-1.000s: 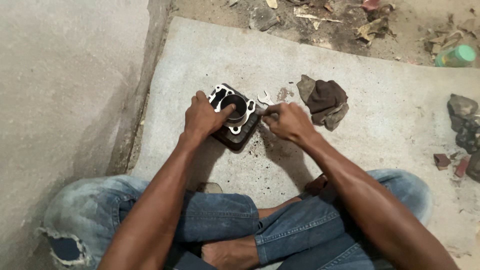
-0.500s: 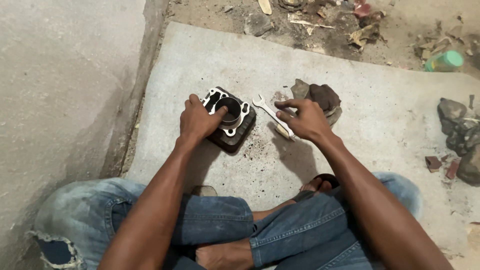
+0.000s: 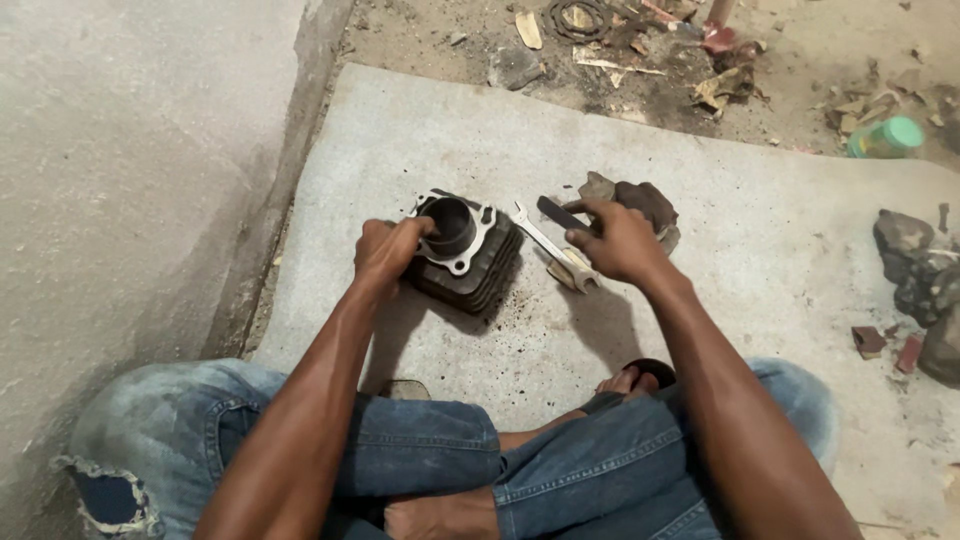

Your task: The person sits on the floor and cleans a metal engine cylinder head using a wrench and a cloth. They scrape the fins and surfaces with the wrench to remove debris and wipe the part with the cloth.

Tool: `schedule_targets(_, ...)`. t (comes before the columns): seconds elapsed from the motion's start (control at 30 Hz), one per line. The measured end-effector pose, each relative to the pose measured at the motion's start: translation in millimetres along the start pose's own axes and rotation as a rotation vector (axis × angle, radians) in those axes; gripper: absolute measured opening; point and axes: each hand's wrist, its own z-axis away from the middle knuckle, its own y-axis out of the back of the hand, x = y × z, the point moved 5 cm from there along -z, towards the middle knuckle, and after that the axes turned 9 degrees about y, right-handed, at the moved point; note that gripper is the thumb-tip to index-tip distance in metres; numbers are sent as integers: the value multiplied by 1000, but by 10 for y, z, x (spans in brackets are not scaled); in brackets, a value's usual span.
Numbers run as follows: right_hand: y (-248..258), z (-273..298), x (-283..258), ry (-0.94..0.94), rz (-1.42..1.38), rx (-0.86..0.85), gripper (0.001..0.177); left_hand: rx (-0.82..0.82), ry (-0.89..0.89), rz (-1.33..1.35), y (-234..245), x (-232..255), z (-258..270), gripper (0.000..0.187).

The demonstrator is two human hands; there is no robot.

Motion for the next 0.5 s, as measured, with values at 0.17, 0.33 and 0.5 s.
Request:
schedule_targets(0.17,296,98,-96,-237,-166,20,39,-419,43,213,-194,-65,-49,85)
schedule_targets(0.33,314,71,-192,-142,-189,80,39,-433,133,197,-254,-179,-172,90)
schedule_targets(0.5,153,-20,-134,-6,-258,90,37,-342,128,178,-242,-156,-228,84)
